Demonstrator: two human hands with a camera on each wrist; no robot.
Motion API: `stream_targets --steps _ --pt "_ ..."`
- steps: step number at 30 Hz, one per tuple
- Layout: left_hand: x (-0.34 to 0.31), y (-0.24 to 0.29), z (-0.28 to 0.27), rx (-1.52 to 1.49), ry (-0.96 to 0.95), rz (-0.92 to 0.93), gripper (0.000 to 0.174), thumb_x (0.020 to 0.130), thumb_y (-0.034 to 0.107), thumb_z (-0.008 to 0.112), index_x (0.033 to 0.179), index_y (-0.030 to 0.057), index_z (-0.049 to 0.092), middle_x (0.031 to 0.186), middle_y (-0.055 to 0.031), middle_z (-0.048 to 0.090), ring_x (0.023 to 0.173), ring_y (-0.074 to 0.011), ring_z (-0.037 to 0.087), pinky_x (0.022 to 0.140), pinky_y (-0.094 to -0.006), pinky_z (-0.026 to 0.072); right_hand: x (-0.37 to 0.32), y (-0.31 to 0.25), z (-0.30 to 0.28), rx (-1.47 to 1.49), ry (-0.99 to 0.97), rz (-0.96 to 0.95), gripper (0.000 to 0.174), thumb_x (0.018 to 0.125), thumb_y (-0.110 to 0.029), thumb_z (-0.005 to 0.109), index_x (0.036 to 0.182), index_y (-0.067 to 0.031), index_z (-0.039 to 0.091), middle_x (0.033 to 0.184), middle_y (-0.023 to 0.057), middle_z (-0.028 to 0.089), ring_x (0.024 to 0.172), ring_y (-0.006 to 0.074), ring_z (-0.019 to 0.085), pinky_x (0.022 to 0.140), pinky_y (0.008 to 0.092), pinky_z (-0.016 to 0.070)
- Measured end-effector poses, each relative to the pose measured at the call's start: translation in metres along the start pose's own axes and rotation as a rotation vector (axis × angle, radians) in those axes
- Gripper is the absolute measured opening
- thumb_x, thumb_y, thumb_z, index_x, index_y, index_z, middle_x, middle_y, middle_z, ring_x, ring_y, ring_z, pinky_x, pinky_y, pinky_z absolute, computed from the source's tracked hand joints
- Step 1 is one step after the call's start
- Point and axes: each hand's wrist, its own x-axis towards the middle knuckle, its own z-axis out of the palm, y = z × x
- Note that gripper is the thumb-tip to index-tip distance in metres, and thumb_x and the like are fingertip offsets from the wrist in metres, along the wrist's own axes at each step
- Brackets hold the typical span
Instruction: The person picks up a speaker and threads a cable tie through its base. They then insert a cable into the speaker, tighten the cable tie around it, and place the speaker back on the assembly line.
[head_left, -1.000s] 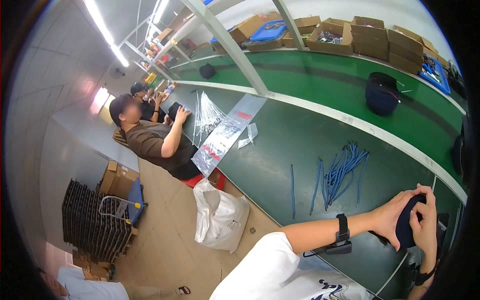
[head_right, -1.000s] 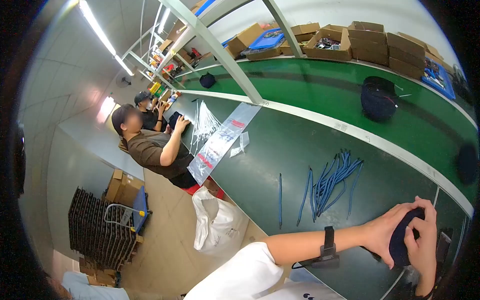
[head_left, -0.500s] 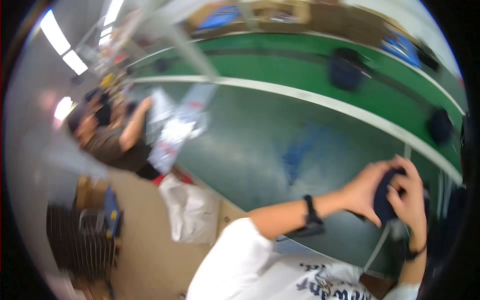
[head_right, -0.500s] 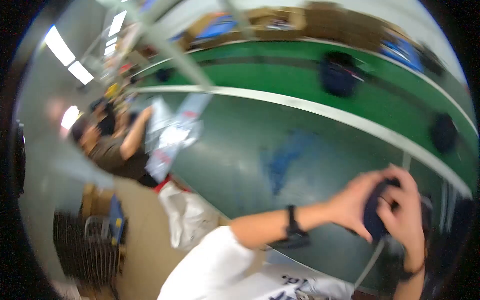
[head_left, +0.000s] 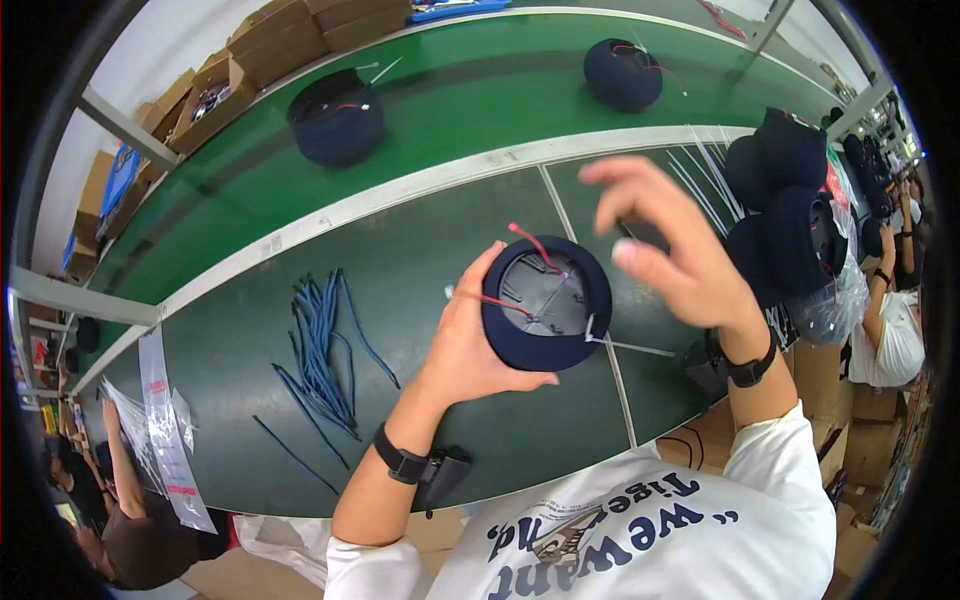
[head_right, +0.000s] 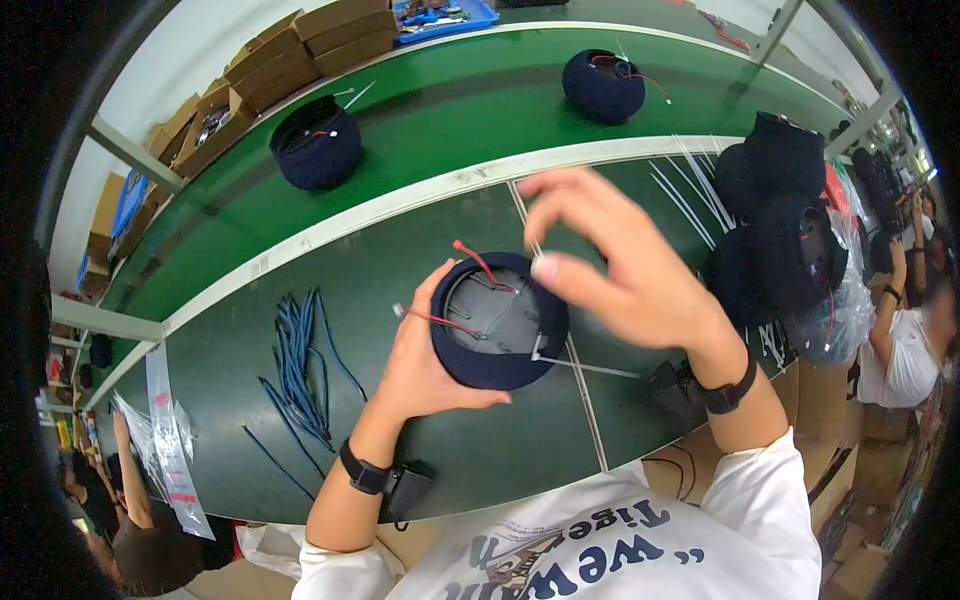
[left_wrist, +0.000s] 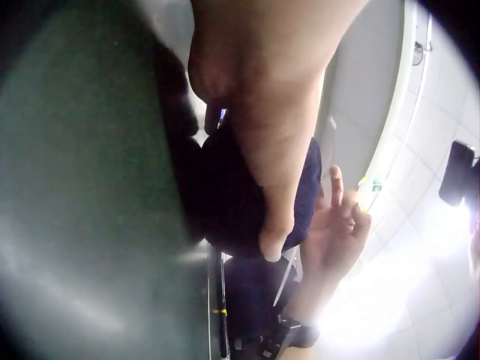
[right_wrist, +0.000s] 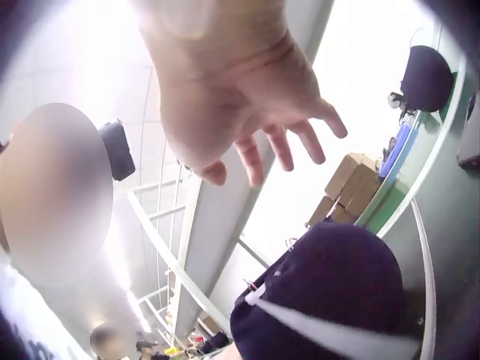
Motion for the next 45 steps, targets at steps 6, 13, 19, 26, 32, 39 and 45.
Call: stream_targets --steps 6,13,19,26,32,39,45 --pt "-0.001 0.007 -0.015 -0.089 -0.056 -0.028 0.143 0.047 0.038 0.106 0.162 0.0 0.031 0.161 -0.0246 0.043 0.149 -0.0405 0.045 0.123 -0.0485 0.0385 -0.024 0.071 0.02 0.352 -0.404 0.167 0.108 0.08 -0.014 0.085 0.168 -0.0057 0.024 0.166 0.0218 0.038 0.153 0.0307 0.039 0.125 0.0445 0.0332" --pt "0.011 0.005 -0.009 0.011 -0.021 0.115 0.13 0.047 0.039 0.105 0.158 0.0082 0.044 0.163 -0.0284 0.041 0.149 -0.0458 0.046 0.122 -0.0544 0.04 -0.021 0.059 0.047 0.15 -0.282 -0.035 0.135 0.056 -0.039 0.104 0.166 -0.0122 0.03 0.169 0.0223 0.029 0.15 0.0435 0.042 0.123 0.0504 0.0366" --pt "0.011 -0.003 -0.01 0.045 -0.035 0.214 0.119 0.047 0.037 0.104 0.154 0.0222 0.053 0.162 -0.0321 0.04 0.145 -0.0515 0.048 0.116 -0.0583 0.0455 -0.035 0.066 0.051 -0.01 -0.232 -0.102 0.128 0.057 -0.045 0.102 0.163 -0.0152 0.036 0.172 0.0221 0.027 0.151 0.0435 0.04 0.122 0.0512 0.0371" --pt "-0.012 0.025 -0.026 0.187 0.116 -0.081 0.101 0.044 0.047 0.107 0.125 0.0049 0.064 0.133 -0.0198 0.058 0.122 -0.038 0.062 0.103 -0.0501 0.0519 -0.058 0.05 0.039 0.165 -0.059 0.058 0.088 0.07 -0.029 0.098 0.143 -0.0092 0.053 0.165 0.025 0.037 0.147 0.0412 0.047 0.119 0.048 0.0386" --pt "-0.013 0.052 -0.012 0.4 0.114 0.344 0.056 0.061 0.042 0.1 0.102 0.0127 0.075 0.109 -0.0051 0.068 0.104 -0.0277 0.068 0.085 -0.0411 0.0493 -0.078 -0.018 0.044 -0.186 -0.154 0.067 0.04 0.079 -0.038 0.09 0.096 -0.0089 0.068 0.157 0.0204 0.048 0.145 0.0556 0.042 0.112 0.0576 0.0433" --pt "-0.005 0.027 0.007 0.309 0.096 0.406 0.062 0.06 0.03 0.1 0.113 0.0166 0.073 0.122 -0.0106 0.067 0.113 -0.0313 0.065 0.094 -0.0453 0.0428 -0.079 -0.01 0.045 -0.04 -0.069 0.014 0.018 0.091 -0.013 0.077 0.086 -0.0033 0.063 0.138 0.0226 0.064 0.131 0.0455 0.06 0.122 0.0599 0.0395" --pt "-0.001 0.038 0.019 0.408 0.137 0.475 0.038 0.066 0.021 0.095 0.101 0.0301 0.082 0.115 -0.0011 0.058 0.109 -0.0249 0.059 0.088 -0.045 0.0346 -0.076 -0.013 0.043 -0.029 -0.058 0.031 0.016 0.092 -0.01 0.075 0.085 -0.0036 0.062 0.133 0.0237 0.067 0.126 0.0431 0.064 0.124 0.0568 0.038"
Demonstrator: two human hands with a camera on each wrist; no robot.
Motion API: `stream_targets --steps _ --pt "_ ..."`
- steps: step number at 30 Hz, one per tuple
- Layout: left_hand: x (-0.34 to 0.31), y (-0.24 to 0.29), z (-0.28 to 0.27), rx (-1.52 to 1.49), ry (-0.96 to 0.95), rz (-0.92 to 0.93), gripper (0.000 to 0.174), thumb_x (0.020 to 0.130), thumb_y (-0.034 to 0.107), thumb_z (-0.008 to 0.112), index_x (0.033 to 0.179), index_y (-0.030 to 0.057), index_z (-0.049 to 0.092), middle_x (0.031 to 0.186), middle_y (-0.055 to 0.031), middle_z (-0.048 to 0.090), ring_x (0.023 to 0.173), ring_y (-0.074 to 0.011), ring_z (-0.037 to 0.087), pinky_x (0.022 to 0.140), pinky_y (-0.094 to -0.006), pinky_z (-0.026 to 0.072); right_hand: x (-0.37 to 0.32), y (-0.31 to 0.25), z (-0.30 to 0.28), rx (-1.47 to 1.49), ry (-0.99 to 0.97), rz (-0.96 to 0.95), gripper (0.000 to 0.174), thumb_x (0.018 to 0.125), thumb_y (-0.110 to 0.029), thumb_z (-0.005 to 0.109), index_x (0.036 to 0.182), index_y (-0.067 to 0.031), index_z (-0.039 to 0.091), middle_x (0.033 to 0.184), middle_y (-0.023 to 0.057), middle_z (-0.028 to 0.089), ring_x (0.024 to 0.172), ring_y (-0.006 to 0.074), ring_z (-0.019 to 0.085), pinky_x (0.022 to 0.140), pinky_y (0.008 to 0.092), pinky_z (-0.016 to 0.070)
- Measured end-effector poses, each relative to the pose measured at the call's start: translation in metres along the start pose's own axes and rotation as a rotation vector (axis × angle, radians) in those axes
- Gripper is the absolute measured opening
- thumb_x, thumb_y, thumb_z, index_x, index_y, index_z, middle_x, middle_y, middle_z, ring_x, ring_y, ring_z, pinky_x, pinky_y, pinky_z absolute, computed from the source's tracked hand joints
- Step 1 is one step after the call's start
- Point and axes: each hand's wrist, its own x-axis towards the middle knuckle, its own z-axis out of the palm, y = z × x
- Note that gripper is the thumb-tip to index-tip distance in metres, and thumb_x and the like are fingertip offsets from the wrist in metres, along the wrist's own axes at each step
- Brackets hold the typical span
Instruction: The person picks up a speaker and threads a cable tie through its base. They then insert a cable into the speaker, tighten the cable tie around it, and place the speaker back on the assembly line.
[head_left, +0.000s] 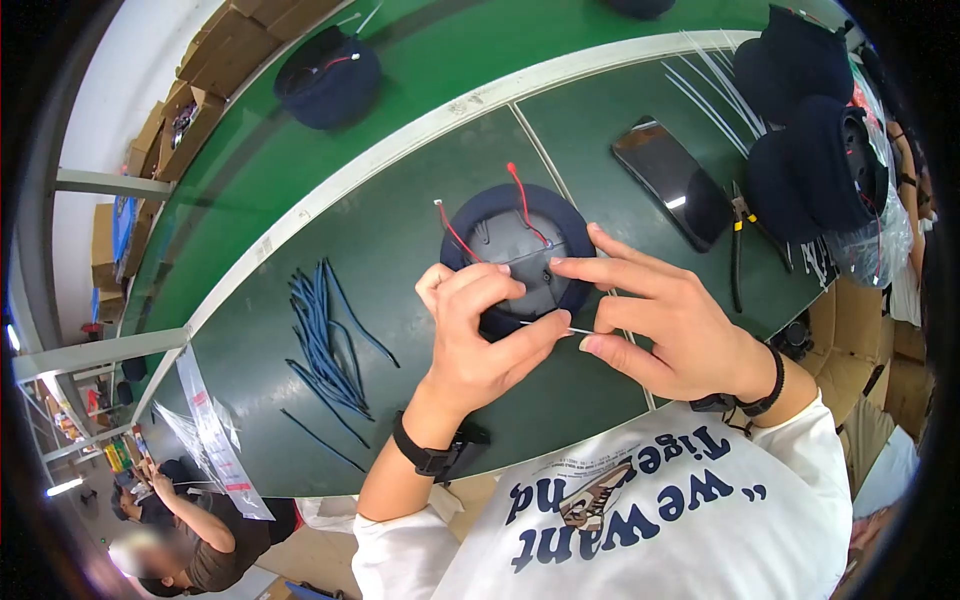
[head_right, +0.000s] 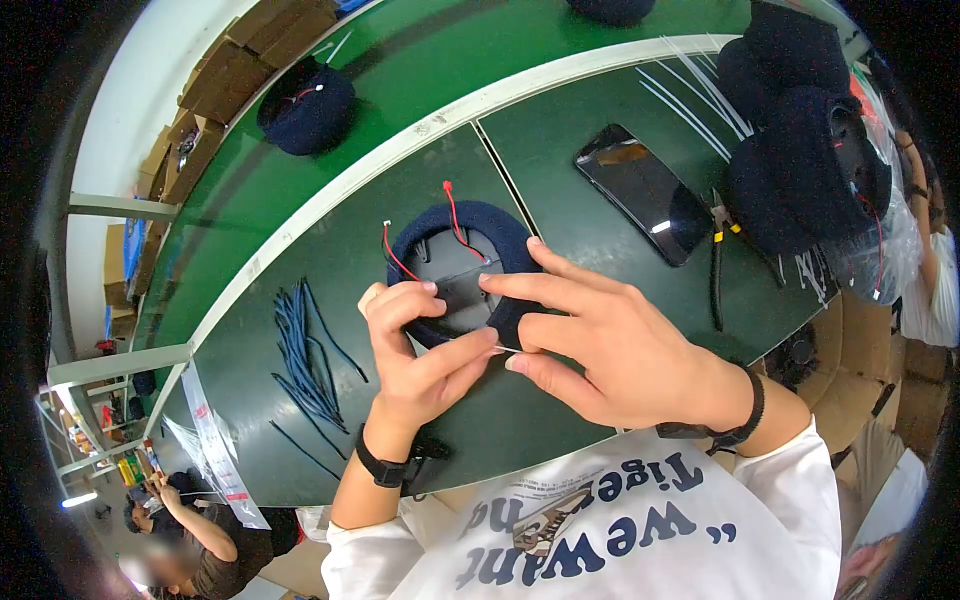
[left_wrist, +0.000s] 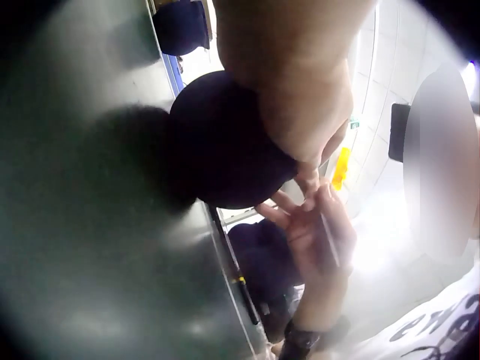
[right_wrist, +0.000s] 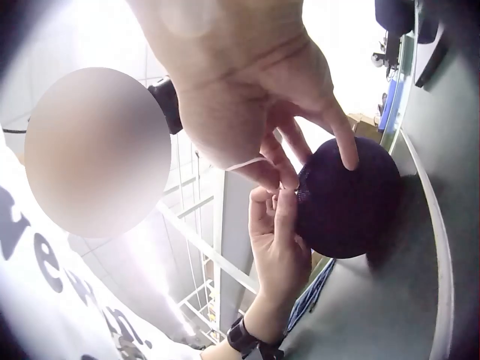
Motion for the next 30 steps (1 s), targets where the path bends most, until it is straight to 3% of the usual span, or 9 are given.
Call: stream_targets --steps 4,8,10,12,13,15,18,26,30 --pt "-0.013 -0.013 0.002 0.112 0.013 0.032 0.033 0.068 0.016 0.092 0.096 0.0251 0.078 0.112 -0.0063 0.051 0.11 -0.0304 0.056 0.095 -0.047 0.0414 -0.01 0.011 -0.007 0.163 -0.01 0.068 0.018 0.095 -0.013 0.071 0.083 -0.0033 0.062 0.136 0.0247 0.067 0.126 0.0423 0.065 0.122 0.0537 0.0403" --pt "-0.018 -0.015 -0.007 0.071 0.187 -0.123 0.077 0.06 0.038 0.1 0.125 0.0109 0.068 0.115 -0.0067 0.049 0.117 -0.0312 0.051 0.098 -0.0454 0.0423 -0.015 0.025 -0.02 0.537 0.115 0.202 0.023 0.099 -0.024 0.065 0.094 -0.0016 0.064 0.149 0.0229 0.06 0.131 0.0361 0.065 0.116 0.0471 0.0453" --pt "-0.022 -0.028 -0.024 -0.057 0.122 -0.27 0.112 0.047 0.051 0.105 0.136 0.0029 0.056 0.128 -0.0145 0.052 0.119 -0.0336 0.056 0.096 -0.0473 0.0484 -0.018 0.052 -0.032 0.984 0.296 0.275 0.044 0.098 -0.024 0.063 0.135 0.0002 0.056 0.161 0.0192 0.048 0.142 0.0293 0.055 0.112 0.0441 0.047" --pt "-0.016 -0.036 -0.03 -0.197 -0.1 -0.479 0.128 0.046 0.053 0.105 0.147 -0.0003 0.047 0.14 -0.0193 0.052 0.128 -0.0364 0.057 0.102 -0.0486 0.0491 -0.004 0.058 -0.033 0.488 0.147 0.301 0.066 0.093 -0.02 0.073 0.151 0.0016 0.047 0.162 0.0223 0.045 0.148 0.0291 0.049 0.116 0.0455 0.0437" --pt "-0.014 -0.033 -0.025 -0.25 -0.195 -0.534 0.141 0.045 0.05 0.106 0.156 -0.0012 0.036 0.157 -0.0257 0.045 0.143 -0.0401 0.05 0.113 -0.049 0.0461 0.001 0.059 -0.022 0.395 0.043 0.246 0.084 0.089 -0.021 0.081 0.158 0.0004 0.038 0.167 0.0212 0.038 0.151 0.0295 0.044 0.119 0.0456 0.0409" --pt "-0.013 -0.031 -0.009 -0.307 -0.191 -0.547 0.147 0.044 0.047 0.107 0.16 -0.0006 0.031 0.16 -0.0262 0.043 0.146 -0.0407 0.048 0.117 -0.0488 0.0449 0.017 0.065 0.004 0.361 -0.122 0.181 0.126 0.073 -0.023 0.097 0.169 -0.0036 0.018 0.173 0.0202 0.025 0.157 0.0329 0.033 0.126 0.0457 0.0319" --pt "-0.016 -0.034 0.002 -0.42 -0.174 -0.579 0.152 0.043 0.038 0.109 0.164 0.0007 0.023 0.162 -0.0265 0.041 0.147 -0.0408 0.049 0.12 -0.0485 0.0438 0.023 0.075 0.017 0.302 -0.155 0.145 0.147 0.061 -0.045 0.102 0.169 -0.0049 0.012 0.173 0.0207 0.022 0.158 0.0357 0.03 0.128 0.0475 0.0286" --pt "-0.012 -0.032 -0.003 -0.222 -0.143 -0.474 0.156 0.041 0.043 0.109 0.164 0.0026 0.022 0.161 -0.0249 0.041 0.144 -0.0403 0.05 0.117 -0.0479 0.0461 0.013 0.088 0.025 0.228 -0.059 0.072 0.135 0.069 -0.044 0.099 0.168 -0.0069 0.016 0.174 0.0215 0.02 0.159 0.0366 0.029 0.128 0.0486 0.0291" --pt "-0.023 -0.019 -0.019 -0.072 0.178 -0.3 0.12 0.046 0.046 0.107 0.145 0.0061 0.052 0.145 -0.0189 0.054 0.131 -0.0344 0.058 0.102 -0.0465 0.0505 0.009 0.071 0.005 0.239 0.121 0.026 0.105 0.076 -0.028 0.093 0.162 -0.0105 0.034 0.17 0.0247 0.027 0.156 0.0428 0.034 0.124 0.053 0.0346"
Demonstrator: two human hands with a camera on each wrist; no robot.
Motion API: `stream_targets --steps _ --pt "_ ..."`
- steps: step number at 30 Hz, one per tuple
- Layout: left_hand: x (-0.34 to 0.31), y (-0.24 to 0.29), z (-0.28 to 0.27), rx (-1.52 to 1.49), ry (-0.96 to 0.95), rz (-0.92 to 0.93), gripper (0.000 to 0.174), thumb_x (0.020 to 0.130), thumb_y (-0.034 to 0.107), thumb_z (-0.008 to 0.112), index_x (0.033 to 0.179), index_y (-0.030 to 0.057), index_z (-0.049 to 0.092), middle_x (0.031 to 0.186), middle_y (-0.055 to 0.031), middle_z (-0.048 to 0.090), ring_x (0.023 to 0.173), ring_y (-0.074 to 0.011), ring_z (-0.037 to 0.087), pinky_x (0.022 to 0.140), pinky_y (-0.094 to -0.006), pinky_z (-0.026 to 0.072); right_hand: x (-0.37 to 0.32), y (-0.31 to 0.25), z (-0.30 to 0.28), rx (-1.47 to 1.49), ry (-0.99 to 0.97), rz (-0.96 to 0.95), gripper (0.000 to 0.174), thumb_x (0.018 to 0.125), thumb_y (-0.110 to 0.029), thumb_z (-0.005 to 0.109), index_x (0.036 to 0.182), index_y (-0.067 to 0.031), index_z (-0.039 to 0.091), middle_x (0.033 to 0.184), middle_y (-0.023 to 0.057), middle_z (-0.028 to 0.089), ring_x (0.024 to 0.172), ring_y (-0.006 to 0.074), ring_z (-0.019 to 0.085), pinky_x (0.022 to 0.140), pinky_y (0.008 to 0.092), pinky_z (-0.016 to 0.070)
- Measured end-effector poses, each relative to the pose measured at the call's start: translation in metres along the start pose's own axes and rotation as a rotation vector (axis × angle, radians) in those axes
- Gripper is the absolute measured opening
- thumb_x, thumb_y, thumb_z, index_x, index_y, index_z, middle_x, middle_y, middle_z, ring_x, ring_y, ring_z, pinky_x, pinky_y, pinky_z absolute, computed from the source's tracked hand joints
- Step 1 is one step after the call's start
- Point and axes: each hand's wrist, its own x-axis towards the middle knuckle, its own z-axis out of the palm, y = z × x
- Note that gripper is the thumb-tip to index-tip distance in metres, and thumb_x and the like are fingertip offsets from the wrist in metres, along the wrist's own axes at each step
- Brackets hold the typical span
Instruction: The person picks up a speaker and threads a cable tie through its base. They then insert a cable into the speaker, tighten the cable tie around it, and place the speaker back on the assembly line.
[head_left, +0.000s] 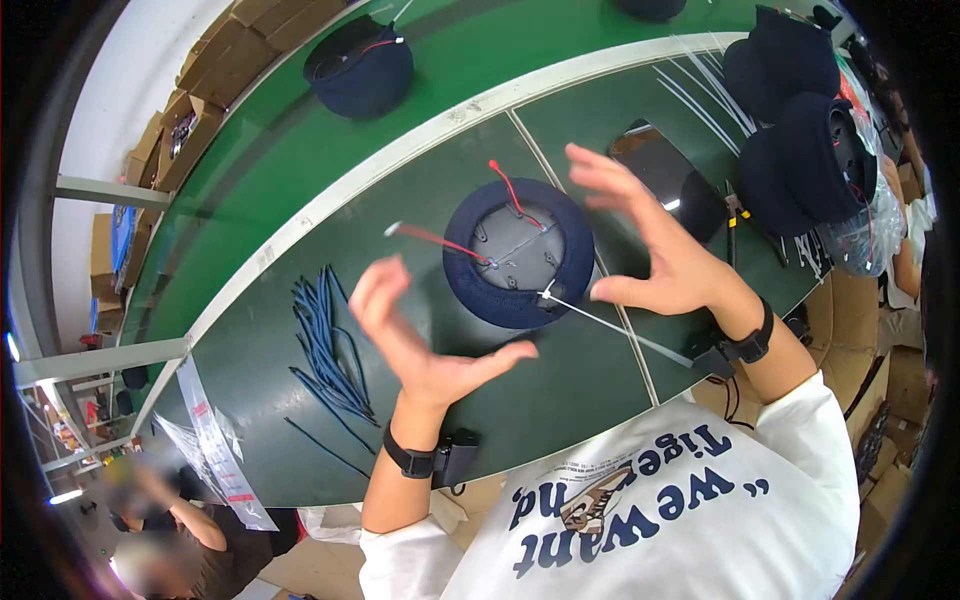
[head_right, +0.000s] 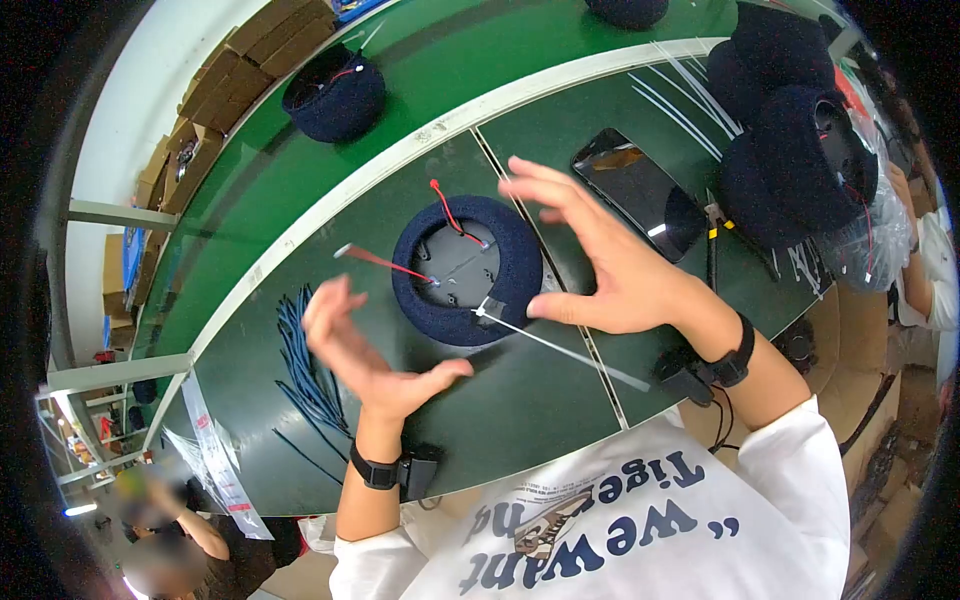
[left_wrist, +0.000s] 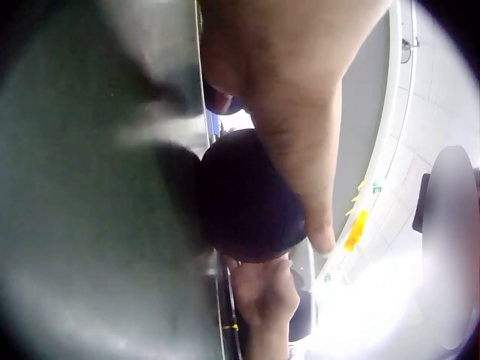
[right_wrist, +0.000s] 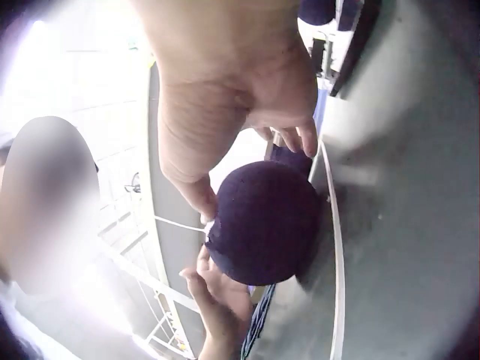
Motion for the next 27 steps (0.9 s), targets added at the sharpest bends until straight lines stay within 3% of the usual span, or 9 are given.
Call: stream_targets --steps 1,4,8,14,16,18,23,24,27 --pt "0.001 0.003 -0.006 0.096 0.012 0.125 0.106 0.049 0.045 0.106 0.137 0.0079 0.06 0.14 -0.0166 0.057 0.126 -0.0329 0.06 0.097 -0.0457 0.0503 0.002 -0.007 -0.005 -0.117 0.01 -0.096 0.079 0.078 -0.023 0.091 0.147 -0.013 0.055 0.169 0.0238 0.032 0.156 0.0441 0.034 0.124 0.0556 0.0335" --pt "0.019 0.021 0.004 0.144 -0.211 0.321 0.043 0.07 0.024 0.096 0.109 0.0164 0.078 0.114 -0.003 0.07 0.105 -0.0255 0.067 0.09 -0.0426 0.0464 -0.001 -0.023 0.0 -0.259 -0.148 -0.207 0.053 0.08 -0.024 0.09 0.127 -0.0147 0.068 0.167 0.0203 0.038 0.156 0.0449 0.034 0.123 0.0558 0.0338" --pt "0.017 0.018 0.022 0.106 -0.227 0.291 0.037 0.069 0.016 0.093 0.104 0.0172 0.081 0.112 -0.0047 0.069 0.104 -0.0261 0.066 0.094 -0.0421 0.0458 -0.01 -0.021 0.015 -0.218 -0.038 -0.178 0.021 0.085 -0.02 0.087 0.094 -0.0085 0.071 0.154 0.0178 0.056 0.152 0.0469 0.041 0.122 0.0548 0.0379" --pt "0.022 0.022 -0.001 0.183 -0.02 0.214 0.025 0.072 0.016 0.093 0.093 0.0141 0.079 0.099 -0.0049 0.065 0.092 -0.0259 0.065 0.082 -0.0389 0.0504 -0.01 -0.017 0.012 -0.132 0.001 -0.129 0.028 0.084 -0.023 0.086 0.092 -0.0031 0.068 0.148 0.0254 0.06 0.149 0.0474 0.046 0.121 0.0536 0.0381" --pt "0.023 0.012 -0.04 0.569 -0.026 -0.107 0.024 0.077 0.023 0.092 0.089 0.0087 0.077 0.086 -0.0074 0.068 0.08 -0.0278 0.068 0.073 -0.0396 0.0532 -0.013 -0.011 0.008 0.16 0.056 -0.097 0.046 0.084 -0.043 0.087 0.099 -0.0034 0.068 0.149 0.0306 0.056 0.146 0.0466 0.049 0.119 0.0534 0.0389" --pt "0.016 -0.001 -0.074 0.901 -0.205 -0.572 0.029 0.083 0.028 0.086 0.084 0.0029 0.072 0.082 -0.0145 0.071 0.079 -0.0369 0.071 0.073 -0.0457 0.0553 -0.024 -0.004 0.002 0.494 0.195 -0.042 0.071 0.095 -0.074 0.059 0.105 -0.0042 0.062 0.14 0.0295 0.059 0.134 0.0401 0.057 0.116 0.0539 0.0414" --pt "-0.014 -0.034 -0.081 0.874 -0.264 -0.641 0.018 0.086 0.018 0.077 0.083 0.0016 0.071 0.084 -0.0174 0.071 0.08 -0.0409 0.07 0.073 -0.05 0.0562 -0.015 0.0 -0.037 0.729 0.374 -0.176 0.056 0.108 -0.058 0.043 0.104 -0.0032 0.056 0.115 0.0191 0.062 0.107 0.0283 0.062 0.101 0.0446 0.0464" --pt "-0.012 -0.03 -0.078 0.84 -0.257 -0.643 0.015 0.086 0.015 0.075 0.083 0.0019 0.071 0.085 -0.0172 0.071 0.081 -0.0411 0.07 0.074 -0.0504 0.0561 -0.003 -0.018 -0.031 0.601 0.479 -0.152 0.045 0.111 -0.043 0.046 0.095 -0.0032 0.059 0.101 0.0135 0.066 0.086 0.0198 0.064 0.081 0.0357 0.0507" --pt "0.009 -0.009 -0.086 0.603 -0.126 -0.325 0.012 0.083 0.0 0.071 0.093 0.0005 0.064 0.083 -0.0141 0.064 0.074 -0.0307 0.065 0.072 -0.0395 0.0539 0.008 -0.074 -0.026 0.384 0.199 0.286 0.04 0.109 -0.032 0.058 0.09 0.0015 0.068 0.081 0.007 0.069 0.07 0.0145 0.067 0.062 0.0283 0.0526"
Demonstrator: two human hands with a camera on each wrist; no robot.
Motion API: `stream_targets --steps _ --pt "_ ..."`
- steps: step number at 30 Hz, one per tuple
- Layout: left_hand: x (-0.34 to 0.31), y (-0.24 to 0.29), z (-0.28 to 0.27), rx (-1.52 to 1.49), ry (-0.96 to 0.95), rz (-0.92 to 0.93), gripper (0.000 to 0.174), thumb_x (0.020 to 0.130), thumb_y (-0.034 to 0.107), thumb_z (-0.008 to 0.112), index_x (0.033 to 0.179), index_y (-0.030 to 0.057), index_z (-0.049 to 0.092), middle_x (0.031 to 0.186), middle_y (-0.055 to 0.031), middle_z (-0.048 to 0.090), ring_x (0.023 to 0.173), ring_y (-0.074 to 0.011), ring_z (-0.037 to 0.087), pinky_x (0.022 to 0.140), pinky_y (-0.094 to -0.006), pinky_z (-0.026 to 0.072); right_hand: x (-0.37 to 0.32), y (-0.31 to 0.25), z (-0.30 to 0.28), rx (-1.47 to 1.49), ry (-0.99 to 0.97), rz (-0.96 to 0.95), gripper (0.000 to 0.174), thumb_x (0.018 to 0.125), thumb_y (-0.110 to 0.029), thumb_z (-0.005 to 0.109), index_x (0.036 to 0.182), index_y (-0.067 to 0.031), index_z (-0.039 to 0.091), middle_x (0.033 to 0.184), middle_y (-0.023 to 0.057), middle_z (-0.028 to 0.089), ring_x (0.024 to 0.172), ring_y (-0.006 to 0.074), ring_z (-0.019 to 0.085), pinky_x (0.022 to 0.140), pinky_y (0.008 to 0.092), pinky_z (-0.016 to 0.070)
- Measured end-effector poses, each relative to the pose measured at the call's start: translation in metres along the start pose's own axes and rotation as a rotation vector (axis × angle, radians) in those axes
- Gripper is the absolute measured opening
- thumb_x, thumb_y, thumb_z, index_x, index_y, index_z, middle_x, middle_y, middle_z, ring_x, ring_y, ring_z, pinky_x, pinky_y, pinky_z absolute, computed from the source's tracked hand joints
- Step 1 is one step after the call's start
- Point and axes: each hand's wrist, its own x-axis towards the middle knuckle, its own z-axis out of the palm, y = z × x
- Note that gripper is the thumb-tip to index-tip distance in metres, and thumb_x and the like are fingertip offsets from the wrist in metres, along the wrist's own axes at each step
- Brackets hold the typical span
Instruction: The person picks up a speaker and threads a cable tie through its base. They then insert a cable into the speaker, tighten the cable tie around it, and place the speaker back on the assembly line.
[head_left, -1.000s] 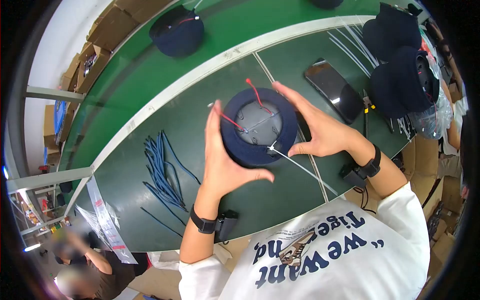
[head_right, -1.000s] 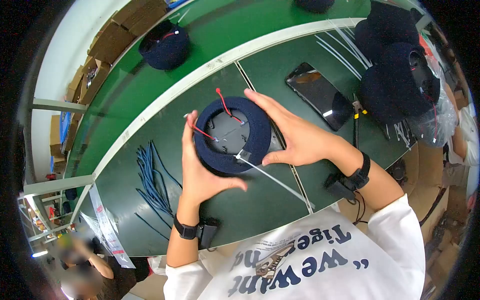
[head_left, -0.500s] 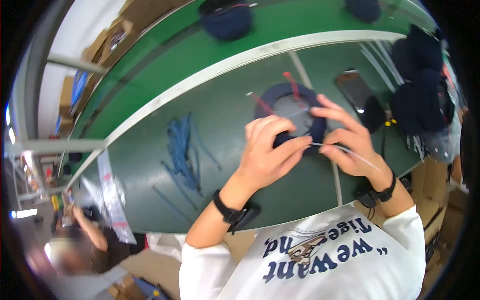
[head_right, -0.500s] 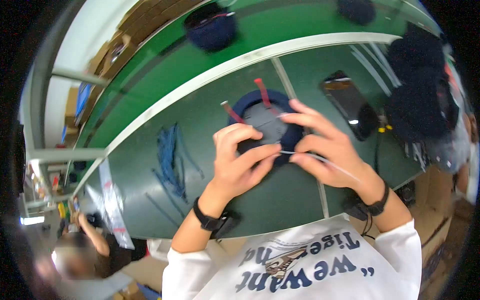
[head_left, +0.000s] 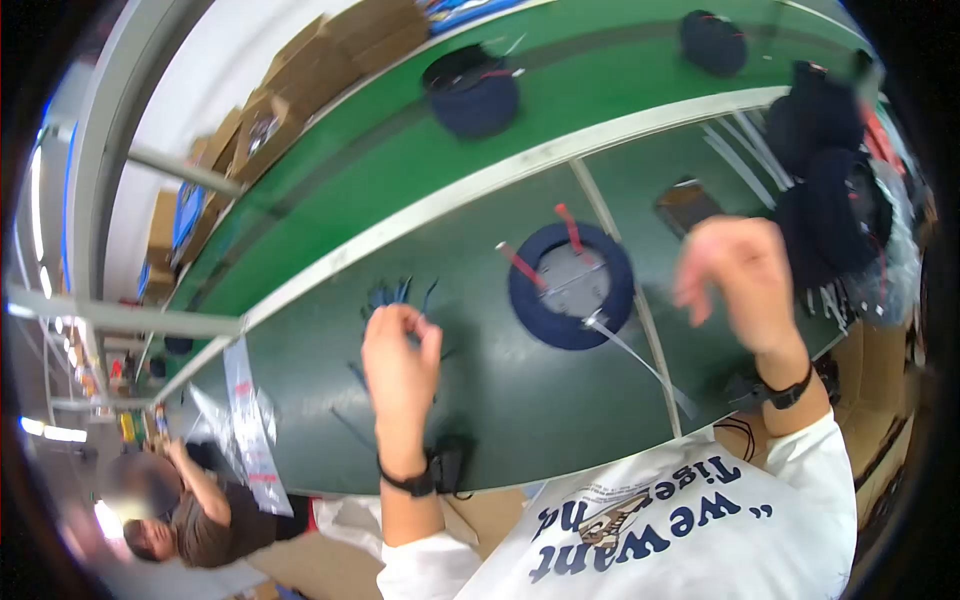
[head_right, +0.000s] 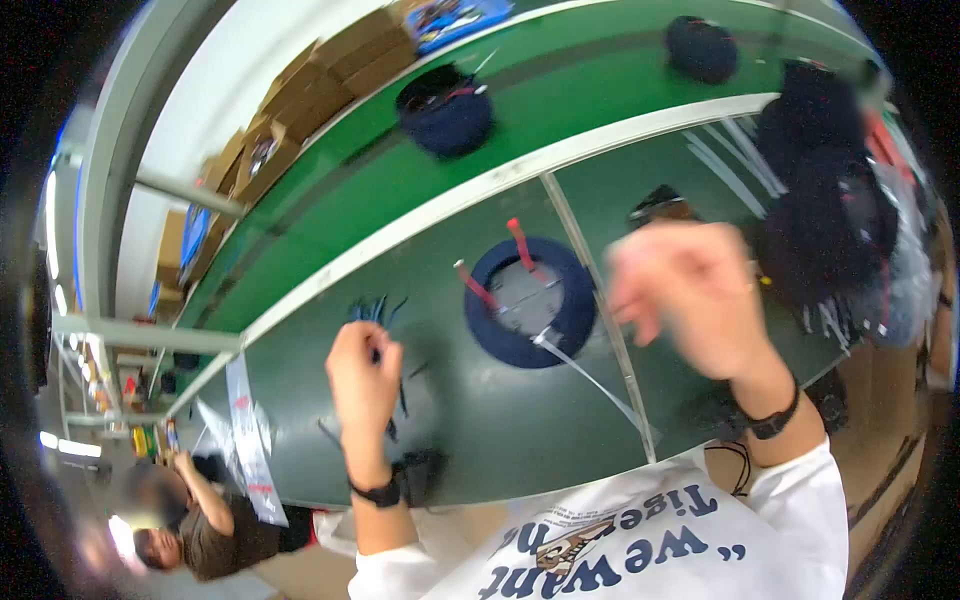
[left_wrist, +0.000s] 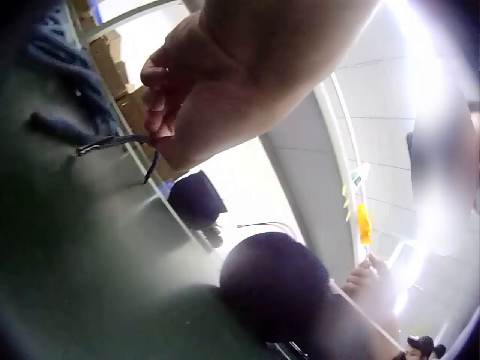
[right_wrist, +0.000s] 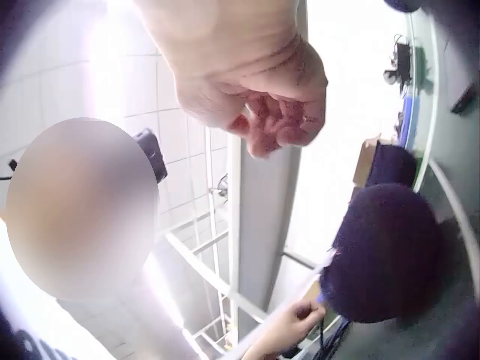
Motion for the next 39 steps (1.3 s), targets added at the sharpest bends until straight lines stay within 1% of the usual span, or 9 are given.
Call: stream_targets --steps 3,6,15,17,19,25,31,34,39 --pt "0.015 0.075 -0.031 -0.21 0.07 0.247 0.009 0.087 -0.004 0.062 0.095 -0.0012 0.062 0.094 -0.0151 0.07 0.081 -0.0295 0.067 0.075 -0.036 0.0543 0.013 -0.01 0.036 -0.01 -0.442 0.209 0.043 0.11 -0.035 0.06 0.114 0.0063 0.073 0.085 0.0039 0.073 0.082 0.0115 0.07 0.074 0.031 0.0575" --pt "0.011 0.116 -0.021 -0.312 -0.137 0.319 0.012 0.089 -0.004 0.064 0.099 -0.0017 0.059 0.086 -0.0144 0.068 0.074 -0.029 0.068 0.073 -0.035 0.0546 0.018 0.007 0.076 0.327 -0.344 0.068 0.044 0.116 -0.029 0.047 0.144 0.0024 0.059 0.136 0.0107 0.067 0.131 0.0174 0.058 0.113 0.0328 0.0442" --pt "0.039 0.122 0.015 -0.888 -0.378 -0.015 0.01 0.101 0.005 0.07 0.1 -0.0046 0.071 0.073 -0.0101 0.068 0.059 -0.0109 0.064 0.057 -0.0233 0.0484 0.04 0.02 0.036 1.003 0.104 -0.196 0.045 0.115 -0.028 0.05 0.149 0.0023 0.049 0.092 0.0033 0.063 0.085 0.017 0.067 0.083 0.0374 0.0571" --pt "0.045 0.119 0.02 -0.819 -0.381 -0.073 0.014 0.102 0.01 0.069 0.096 -0.0025 0.065 0.072 -0.0029 0.063 0.061 -0.0083 0.059 0.054 -0.0236 0.0446 0.046 0.021 0.034 0.926 0.184 -0.32 0.023 0.111 -0.019 0.058 0.121 0.0008 0.065 0.128 0.0118 0.063 0.072 0.0116 0.057 0.067 0.0299 0.0504" --pt "0.051 0.116 0.014 -0.821 -0.468 -0.003 0.023 0.105 -0.003 0.057 0.12 -0.0034 0.074 0.098 -0.0112 0.076 0.068 -0.0121 0.063 0.065 -0.0241 0.053 0.049 0.015 0.031 0.886 0.17 -0.206 0.015 0.111 -0.009 0.055 0.106 0.0004 0.065 0.147 0.0138 0.056 0.074 0.0093 0.055 0.066 0.0264 0.0482" --pt "0.047 0.129 0.006 -0.811 -0.345 0.125 0.027 0.108 0.004 0.058 0.133 -0.0042 0.061 0.106 -0.0166 0.076 0.077 -0.0155 0.069 0.067 -0.0263 0.0562 0.033 0.024 0.04 0.043 -0.018 -0.391 0.013 0.098 -0.009 0.072 0.107 0.0002 0.072 0.104 0.0107 0.073 0.087 0.0187 0.071 0.08 0.0332 0.0554" --pt "0.051 0.109 0.034 -0.651 -0.031 0.425 0.016 0.099 0.008 0.072 0.095 -0.0008 0.06 0.077 -0.0038 0.064 0.067 -0.0112 0.062 0.058 -0.0262 0.0492 0.026 0.022 0.044 -0.137 0.0 -0.461 0.014 0.093 -0.015 0.077 0.101 -0.0042 0.073 0.093 0.0102 0.074 0.086 0.0253 0.073 0.077 0.0368 0.0568" --pt "0.045 0.123 0.01 -0.55 -0.262 0.294 0.02 0.092 0.006 0.079 0.101 0.0023 0.062 0.091 -0.0155 0.072 0.077 -0.0331 0.073 0.069 -0.0373 0.0576 0.023 0.02 0.047 0.019 -0.004 -0.209 0.011 0.094 -0.007 0.074 0.101 0.0008 0.073 0.093 0.0115 0.078 0.087 0.0125 0.073 0.079 0.0301 0.0582" --pt "0.051 0.121 0.02 -0.668 -0.193 0.356 0.018 0.093 0.002 0.078 0.1 0.0014 0.062 0.078 -0.0104 0.074 0.064 -0.0222 0.075 0.057 -0.0332 0.0558 0.028 0.037 0.045 0.078 -0.004 -0.287 0.009 0.099 -0.001 0.071 0.107 0.0039 0.071 0.102 0.0077 0.075 0.097 0.0113 0.071 0.088 0.0278 0.0567"
